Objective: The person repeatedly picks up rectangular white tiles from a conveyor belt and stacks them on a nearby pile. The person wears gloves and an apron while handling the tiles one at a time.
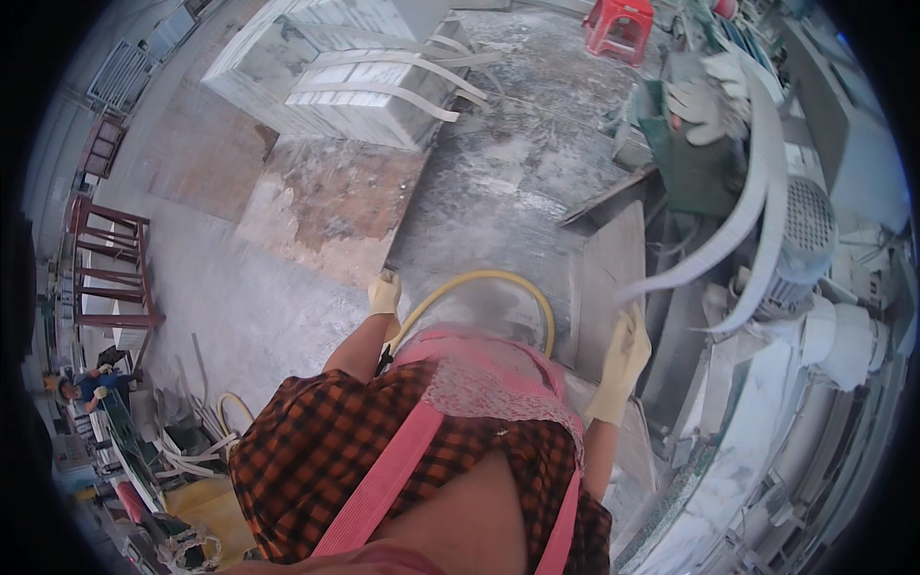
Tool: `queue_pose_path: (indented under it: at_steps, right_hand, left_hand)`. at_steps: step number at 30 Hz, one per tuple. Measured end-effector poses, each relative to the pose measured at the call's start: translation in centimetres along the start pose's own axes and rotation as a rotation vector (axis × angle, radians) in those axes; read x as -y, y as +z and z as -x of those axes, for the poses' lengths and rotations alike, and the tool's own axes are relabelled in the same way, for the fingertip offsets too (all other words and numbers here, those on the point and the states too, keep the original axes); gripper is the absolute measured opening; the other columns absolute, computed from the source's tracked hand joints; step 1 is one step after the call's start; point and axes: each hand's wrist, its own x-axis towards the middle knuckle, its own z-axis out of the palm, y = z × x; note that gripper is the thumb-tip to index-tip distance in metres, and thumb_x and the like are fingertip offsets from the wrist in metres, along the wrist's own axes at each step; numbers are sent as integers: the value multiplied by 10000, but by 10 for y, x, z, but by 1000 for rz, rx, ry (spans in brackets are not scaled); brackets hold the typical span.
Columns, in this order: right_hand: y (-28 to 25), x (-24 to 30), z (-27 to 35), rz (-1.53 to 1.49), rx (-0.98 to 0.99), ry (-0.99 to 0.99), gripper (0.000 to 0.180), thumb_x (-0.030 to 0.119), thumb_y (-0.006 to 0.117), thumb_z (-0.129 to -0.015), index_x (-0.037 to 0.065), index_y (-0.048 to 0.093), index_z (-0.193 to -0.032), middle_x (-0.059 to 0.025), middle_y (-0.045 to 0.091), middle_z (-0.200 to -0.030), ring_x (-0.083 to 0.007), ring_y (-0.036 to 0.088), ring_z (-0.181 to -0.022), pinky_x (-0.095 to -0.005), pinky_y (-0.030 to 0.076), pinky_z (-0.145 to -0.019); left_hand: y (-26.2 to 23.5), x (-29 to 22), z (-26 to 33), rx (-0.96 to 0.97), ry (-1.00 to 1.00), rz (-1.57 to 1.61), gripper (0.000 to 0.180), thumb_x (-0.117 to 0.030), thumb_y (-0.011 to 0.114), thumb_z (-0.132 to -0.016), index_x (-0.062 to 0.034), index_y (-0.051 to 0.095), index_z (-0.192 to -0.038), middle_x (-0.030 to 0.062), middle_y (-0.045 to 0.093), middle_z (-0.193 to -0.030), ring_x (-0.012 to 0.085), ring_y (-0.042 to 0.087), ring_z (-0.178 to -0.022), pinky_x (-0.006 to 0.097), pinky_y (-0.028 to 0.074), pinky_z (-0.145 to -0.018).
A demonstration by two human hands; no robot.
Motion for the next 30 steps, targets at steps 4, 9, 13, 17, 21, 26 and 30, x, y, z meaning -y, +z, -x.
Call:
queue_pose_path:
  at_steps: [4,9,13,17,21,26,30]
  right_hand:
    - [68,49,-44,12,152,-110,336,109,587,-968,12,623,-1288,-138,738,-1069,-235,688,-1014,-342,475,-946]
    - [142,91,-106,-93,285,-262,355,108,612,-949,14,622,-1291,-123,738,-1073,-218,684,-1013,-336,476,-937]
    - [220,112,-165,-173,404,-283,360,108,607,-940,-2,620,-1283,-132,738,-1060,-222,684,-1013,-337,482,-935]
    - [298,134,-244,-237,491,-280,338,113,607,-936,-24,635,-1245,-152,738,-1028,-232,690,-985,-342,492,-921]
    - [361,170,-347,-243,495,-405,319,120,610,-939,-46,646,-1209,-164,738,-1003,-241,696,-947,-351,503,-888]
    - [394,220,-468,-263,471,-427,334,126,622,-939,-61,638,-1217,-174,737,-1005,-256,702,-956,-354,506,-890]
    - [398,243,-529,-250,424,-390,347,143,652,-926,-39,651,-1222,-202,712,-1110,-285,696,-1008,-367,507,-923]
  left_hand:
    - [-34,52,-25,-102,-150,55,351,-339,553,-926,-24,708,-905,251,690,-900,442,666,-881,529,506,-812]
    - [-34,86,-9,-78,-343,32,334,-317,520,-933,-33,693,-912,264,686,-983,448,652,-946,521,501,-835]
    - [-14,95,3,-9,-579,74,368,-339,497,-921,-28,693,-932,261,691,-1011,443,656,-991,509,504,-878]
    - [-5,84,-29,2,-681,71,404,-372,503,-901,-32,707,-977,256,698,-1011,434,667,-991,506,507,-889]
    - [-10,27,-115,-37,-735,-12,402,-367,496,-904,-39,716,-980,252,700,-1007,433,670,-980,505,511,-882]
    - [-8,-103,-269,-102,-505,441,413,-362,559,-911,-19,655,-1121,254,671,-1095,398,633,-1081,479,485,-941]
    - [-10,-210,-370,44,-168,644,513,-283,628,-911,-39,526,-1351,234,564,-1317,359,538,-1217,425,427,-1027]
